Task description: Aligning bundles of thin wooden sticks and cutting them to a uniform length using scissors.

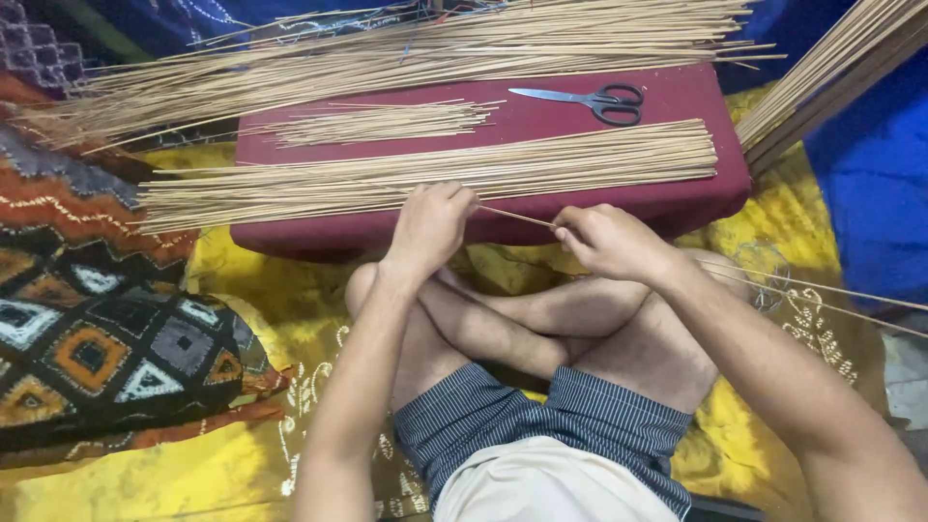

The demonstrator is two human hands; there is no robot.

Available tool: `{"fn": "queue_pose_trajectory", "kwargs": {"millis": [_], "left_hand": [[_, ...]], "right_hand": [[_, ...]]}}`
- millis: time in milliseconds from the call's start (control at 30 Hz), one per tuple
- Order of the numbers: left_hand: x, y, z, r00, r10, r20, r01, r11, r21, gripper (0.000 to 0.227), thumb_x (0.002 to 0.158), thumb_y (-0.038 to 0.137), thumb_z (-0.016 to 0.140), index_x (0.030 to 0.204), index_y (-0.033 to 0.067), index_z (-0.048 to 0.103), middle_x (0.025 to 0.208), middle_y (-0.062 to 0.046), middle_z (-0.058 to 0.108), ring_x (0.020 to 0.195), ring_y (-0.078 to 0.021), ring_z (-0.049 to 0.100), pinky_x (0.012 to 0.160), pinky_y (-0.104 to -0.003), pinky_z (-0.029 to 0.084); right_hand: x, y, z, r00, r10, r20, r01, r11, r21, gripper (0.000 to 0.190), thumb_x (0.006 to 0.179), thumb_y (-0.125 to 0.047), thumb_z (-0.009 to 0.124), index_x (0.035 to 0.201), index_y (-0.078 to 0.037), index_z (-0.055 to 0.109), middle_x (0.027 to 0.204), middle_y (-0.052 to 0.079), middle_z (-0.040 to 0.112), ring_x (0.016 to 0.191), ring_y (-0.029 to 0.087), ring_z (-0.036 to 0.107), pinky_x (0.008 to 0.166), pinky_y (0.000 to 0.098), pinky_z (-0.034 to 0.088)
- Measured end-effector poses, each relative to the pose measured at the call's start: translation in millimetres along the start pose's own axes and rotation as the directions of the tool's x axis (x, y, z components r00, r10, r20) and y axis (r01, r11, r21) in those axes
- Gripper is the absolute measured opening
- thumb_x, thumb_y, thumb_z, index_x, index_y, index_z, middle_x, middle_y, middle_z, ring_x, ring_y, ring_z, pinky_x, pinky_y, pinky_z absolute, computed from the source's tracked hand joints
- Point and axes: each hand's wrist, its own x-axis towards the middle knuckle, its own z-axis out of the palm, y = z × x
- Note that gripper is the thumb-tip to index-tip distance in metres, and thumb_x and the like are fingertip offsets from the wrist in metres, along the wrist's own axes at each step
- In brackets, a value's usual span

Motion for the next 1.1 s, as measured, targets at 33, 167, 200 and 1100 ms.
{"fn": "queue_pose_trajectory", "kwargs": {"millis": [33,167,200,1100], "left_hand": [[2.8,7.4,4.1,1.000,0.003,-0.002,-0.002,1.000,0.002,0.006,0.097,0.014,0.061,0.097,0.0178,0.066,0.085,0.000,0.062,0.088,-0.0242,0.069,0.079,-0.038,0.051],[12.0,27.3,23.1,0.999,0.038,-0.018,-0.038,0.999,0.016,0.006,0.096,0.015,0.060,0.097,0.0187,0.065,0.086,0.002,0.062,0.091,-0.0223,0.069,0.081,-0.038,0.050],[13.2,29.1,29.0,0.999,0.048,-0.020,-0.048,0.998,0.027,0.004,0.095,0.016,0.060,0.096,0.0192,0.064,0.088,0.003,0.062,0.094,-0.0209,0.068,0.083,-0.037,0.049],[26.9,18.1,99.3,0.696,-0.686,0.213,0.056,-0.243,-0.968,0.028,0.111,0.008,0.045,0.134,-0.0038,0.055,0.121,-0.028,0.071,0.106,-0.0378,0.074,0.090,-0.045,0.065]], "right_hand": [[3.1,-7.6,1.6,1.000,-0.001,-0.004,0.001,1.000,-0.001,0.025,0.100,-0.021,0.052,0.110,-0.004,0.068,0.092,0.016,0.080,0.098,0.044,0.074,0.080,0.0587,0.058],[21.1,-20.8,16.3,0.995,-0.081,-0.050,0.083,0.996,0.031,0.024,0.102,-0.017,0.049,0.110,-0.003,0.067,0.092,0.017,0.077,0.096,0.043,0.074,0.080,0.0573,0.057],[27.7,-19.9,22.8,0.994,-0.082,-0.074,0.084,0.996,0.034,0.023,0.102,-0.017,0.049,0.112,-0.005,0.065,0.091,0.013,0.077,0.096,0.040,0.074,0.080,0.0556,0.058],[41.5,42.8,41.1,0.973,0.097,0.208,-0.227,0.531,0.816,0.023,0.103,-0.007,0.049,0.110,0.004,0.067,0.084,0.022,0.075,0.056,0.025,0.072,0.048,0.0348,0.063]]}}
